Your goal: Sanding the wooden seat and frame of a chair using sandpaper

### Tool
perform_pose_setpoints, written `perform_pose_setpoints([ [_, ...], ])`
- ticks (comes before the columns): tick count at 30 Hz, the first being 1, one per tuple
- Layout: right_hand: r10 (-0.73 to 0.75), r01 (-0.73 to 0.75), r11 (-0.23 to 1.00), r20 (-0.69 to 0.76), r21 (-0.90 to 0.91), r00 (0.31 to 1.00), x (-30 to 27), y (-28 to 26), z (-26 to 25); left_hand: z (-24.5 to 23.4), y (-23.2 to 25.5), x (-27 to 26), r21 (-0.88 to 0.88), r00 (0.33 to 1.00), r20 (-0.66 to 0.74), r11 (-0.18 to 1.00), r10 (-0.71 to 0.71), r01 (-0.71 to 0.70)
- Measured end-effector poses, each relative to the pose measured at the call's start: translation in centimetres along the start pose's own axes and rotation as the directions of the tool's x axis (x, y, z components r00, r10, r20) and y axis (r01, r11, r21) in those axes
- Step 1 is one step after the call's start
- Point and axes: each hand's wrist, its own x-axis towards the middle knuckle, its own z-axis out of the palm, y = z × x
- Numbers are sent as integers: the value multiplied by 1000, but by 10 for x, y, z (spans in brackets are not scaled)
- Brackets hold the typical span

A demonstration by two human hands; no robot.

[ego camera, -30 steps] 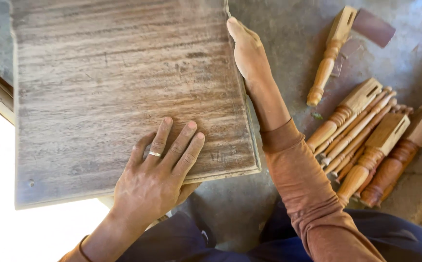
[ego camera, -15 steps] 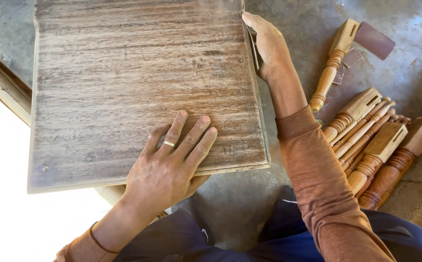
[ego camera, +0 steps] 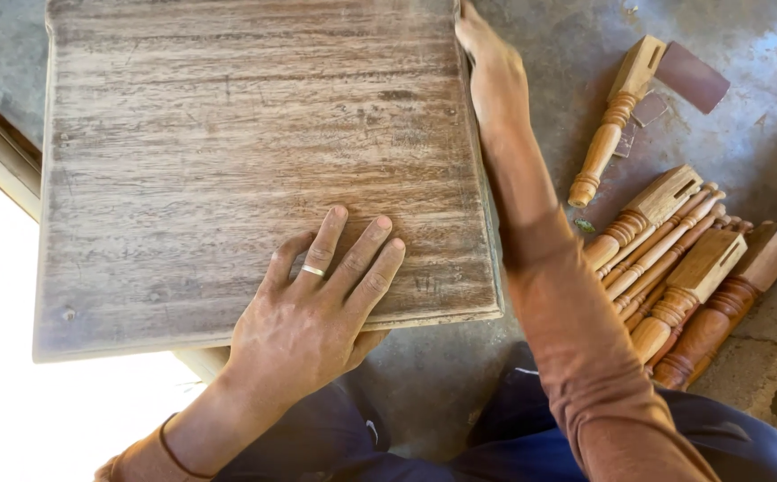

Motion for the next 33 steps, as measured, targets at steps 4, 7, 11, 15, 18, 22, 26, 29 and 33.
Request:
perform_pose_setpoints([
  [4, 134, -138, 990, -100, -27, 986, 1, -16, 2, -2, 0, 2, -13, 1000, -10, 1000, -14, 13],
  [7, -73, 71, 969, -2, 235, 997, -7, 13, -1, -1, 1, 0, 14, 1000, 17, 1000, -16, 16],
  [11, -2, 17, 948, -49, 318, 999, -5, -1, 2, 1, 1, -1, 17, 999, 32, 1000, -13, 13],
  [15, -73, 76, 992, -31, 96, 997, 10, 6, 2, 1, 1, 0, 20, 1000, 10, 1000, -17, 17],
  [18, -88, 91, 937, -23, 338, 996, -14, 17, -1, 2, 1, 0, 39, 999, 24, 999, -27, 26],
  [22, -139, 151, 968, -70, 202, 988, 8, 24, -1, 1, 3, 1, 36, 1000, 19, 999, -2, 1],
  [26, 8, 11, 968, -73, 250, 997, 8, 0, 1, 3, 1, 1, 48, 999, 22, 999, -24, 23],
  [29, 64, -54, 945, -21, 323, 998, -10, 3, 0, 3, 1, -1, 51, 999, 33, 999, -20, 18],
  [33, 63, -46, 937, -40, 346, 997, 8, 2, 2, 2, 2, 2, 37, 999, 36, 999, -26, 25],
])
